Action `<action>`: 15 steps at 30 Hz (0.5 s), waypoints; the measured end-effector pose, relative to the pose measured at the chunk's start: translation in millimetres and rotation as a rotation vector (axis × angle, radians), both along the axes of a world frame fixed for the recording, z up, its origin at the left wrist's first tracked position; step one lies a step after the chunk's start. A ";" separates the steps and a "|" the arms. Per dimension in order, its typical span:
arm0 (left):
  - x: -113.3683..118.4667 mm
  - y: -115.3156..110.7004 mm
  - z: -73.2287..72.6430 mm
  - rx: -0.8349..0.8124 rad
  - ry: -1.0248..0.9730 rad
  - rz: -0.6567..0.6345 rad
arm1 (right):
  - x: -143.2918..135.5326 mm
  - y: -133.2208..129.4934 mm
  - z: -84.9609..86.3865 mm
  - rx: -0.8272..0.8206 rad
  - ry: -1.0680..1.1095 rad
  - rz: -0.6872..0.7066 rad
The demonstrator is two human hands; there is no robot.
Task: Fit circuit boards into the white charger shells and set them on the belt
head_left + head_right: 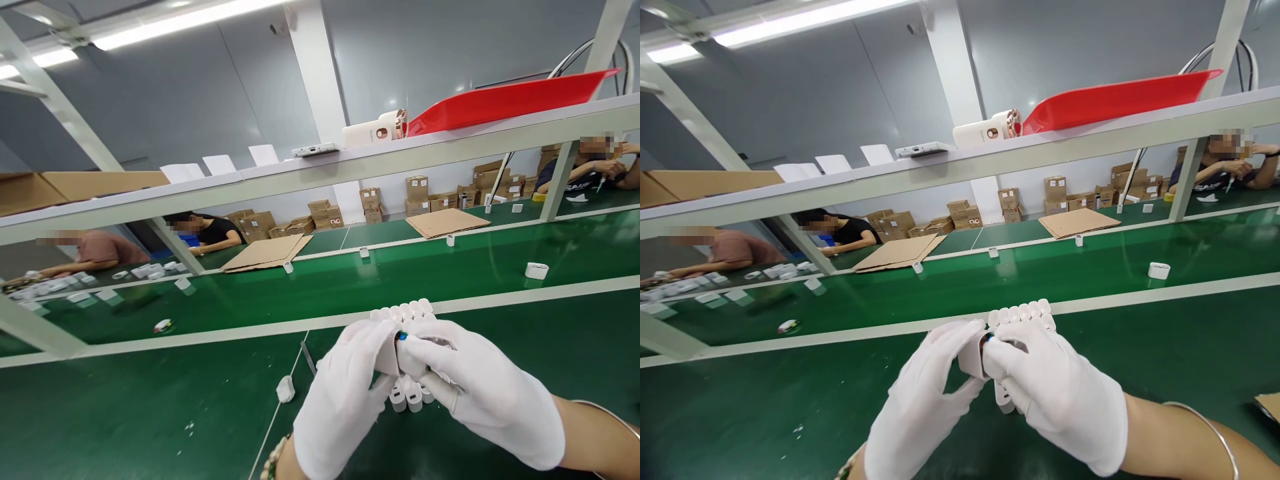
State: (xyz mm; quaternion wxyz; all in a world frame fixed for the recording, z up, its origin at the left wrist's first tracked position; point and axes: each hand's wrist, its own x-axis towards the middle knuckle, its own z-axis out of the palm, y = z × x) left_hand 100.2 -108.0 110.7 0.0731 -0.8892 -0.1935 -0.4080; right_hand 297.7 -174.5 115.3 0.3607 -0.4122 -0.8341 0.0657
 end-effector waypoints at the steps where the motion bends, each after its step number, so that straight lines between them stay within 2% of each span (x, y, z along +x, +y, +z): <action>1: -0.1 0.4 -0.3 0.003 0.000 0.001 | 0.1 0.9 -0.7 0.010 -0.005 0.000; 7: -2.0 1.8 -5.2 -0.008 0.013 -0.009 | -0.8 6.5 -1.0 0.020 -0.003 0.030; 10: -3.1 0.5 -7.2 -0.115 -0.008 -0.028 | 2.1 4.6 7.8 0.028 -0.002 0.045; 13: -3.9 -1.3 -7.7 -0.230 -0.032 -0.051 | 7.4 3.1 15.9 0.031 0.137 0.084; 15: -4.2 -2.1 -7.2 -0.266 -0.047 -0.064 | 9.0 5.0 16.5 -0.022 0.251 0.043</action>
